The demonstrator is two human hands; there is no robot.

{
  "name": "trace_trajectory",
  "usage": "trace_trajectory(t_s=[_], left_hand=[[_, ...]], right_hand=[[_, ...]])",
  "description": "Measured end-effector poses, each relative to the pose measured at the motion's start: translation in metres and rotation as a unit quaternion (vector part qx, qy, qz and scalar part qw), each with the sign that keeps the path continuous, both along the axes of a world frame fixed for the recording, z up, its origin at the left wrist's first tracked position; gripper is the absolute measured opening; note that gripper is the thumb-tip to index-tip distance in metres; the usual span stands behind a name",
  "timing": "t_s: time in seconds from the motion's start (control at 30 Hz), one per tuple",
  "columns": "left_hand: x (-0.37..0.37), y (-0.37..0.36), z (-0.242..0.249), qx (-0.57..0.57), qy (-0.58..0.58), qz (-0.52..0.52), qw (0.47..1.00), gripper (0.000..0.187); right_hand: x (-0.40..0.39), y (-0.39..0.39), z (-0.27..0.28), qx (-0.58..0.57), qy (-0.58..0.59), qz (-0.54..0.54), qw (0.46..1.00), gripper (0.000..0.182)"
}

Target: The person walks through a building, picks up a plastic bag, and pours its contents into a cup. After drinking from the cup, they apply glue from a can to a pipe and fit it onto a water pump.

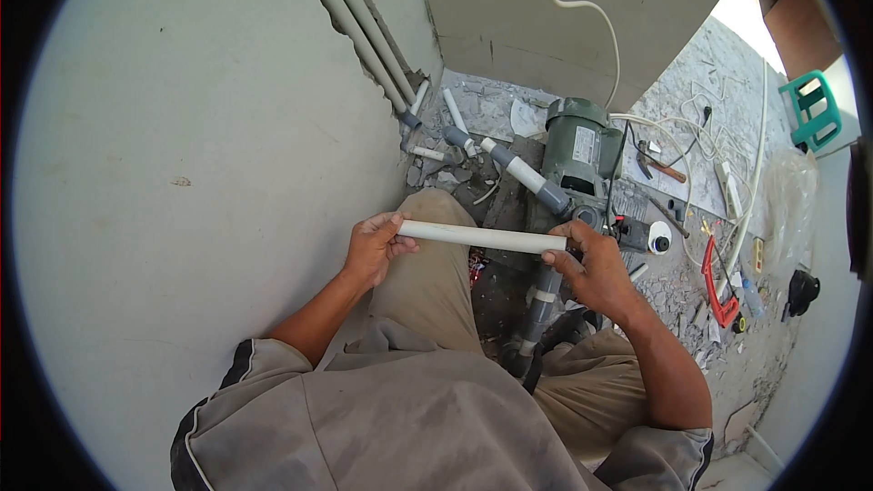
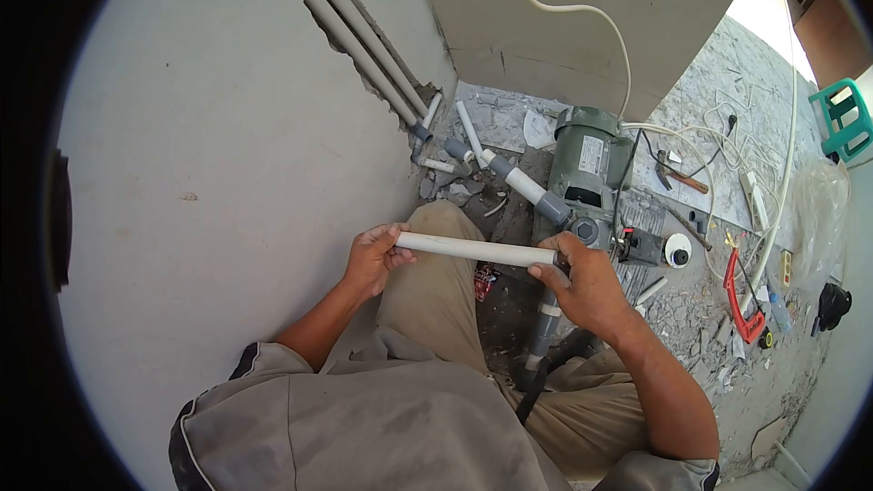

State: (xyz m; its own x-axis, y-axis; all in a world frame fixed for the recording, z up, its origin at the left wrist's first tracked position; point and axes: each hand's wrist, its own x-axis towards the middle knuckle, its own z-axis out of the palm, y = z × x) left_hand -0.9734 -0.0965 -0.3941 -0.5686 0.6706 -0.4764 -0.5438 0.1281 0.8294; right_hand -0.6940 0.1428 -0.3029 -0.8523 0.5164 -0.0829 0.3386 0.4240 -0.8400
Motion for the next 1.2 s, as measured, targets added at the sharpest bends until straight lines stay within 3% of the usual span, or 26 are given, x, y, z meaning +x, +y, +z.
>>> trace_trajectory(t_s=[0.1,0.4,0.5,0.6,0.7,0.8,1.0,1.2], left_hand=[[0.000,-0.001,0.001,0.013,0.002,-0.005,1.000,0.034],[-0.002,-0.004,-0.003,-0.001,0.010,-0.014,1.000,0.034],[-0.002,-0.003,-0.003,-0.007,0.006,-0.013,1.000,0.034],[0.000,-0.003,-0.001,-0.010,0.009,-0.015,1.000,0.034],[0.000,-0.006,-0.006,-0.006,0.013,-0.018,1.000,0.034],[-0.001,-0.006,-0.007,-0.004,0.017,-0.025,1.000,0.033],[-0.002,-0.005,-0.010,-0.011,0.012,-0.030,0.999,0.033],[0.001,-0.004,-0.012,-0.008,0.001,-0.033,0.999,0.030]], right_hand=[[-0.004,0.004,0.021,-0.066,-0.165,0.004,0.984,0.026],[0.000,-0.002,0.002,-0.006,0.045,-0.001,0.999,0.029],[0.001,0.001,-0.005,0.011,0.041,0.004,0.999,0.028],[0.000,0.004,0.009,-0.023,-0.090,0.010,0.996,0.028],[-0.002,0.004,0.012,-0.045,-0.120,0.003,0.992,0.030],[-0.001,0.001,0.002,-0.007,-0.016,-0.006,1.000,0.028],[-0.001,0.001,-0.002,0.012,0.035,0.001,0.999,0.026],[0.000,0.009,0.008,0.033,-0.105,0.021,0.994,0.029]])
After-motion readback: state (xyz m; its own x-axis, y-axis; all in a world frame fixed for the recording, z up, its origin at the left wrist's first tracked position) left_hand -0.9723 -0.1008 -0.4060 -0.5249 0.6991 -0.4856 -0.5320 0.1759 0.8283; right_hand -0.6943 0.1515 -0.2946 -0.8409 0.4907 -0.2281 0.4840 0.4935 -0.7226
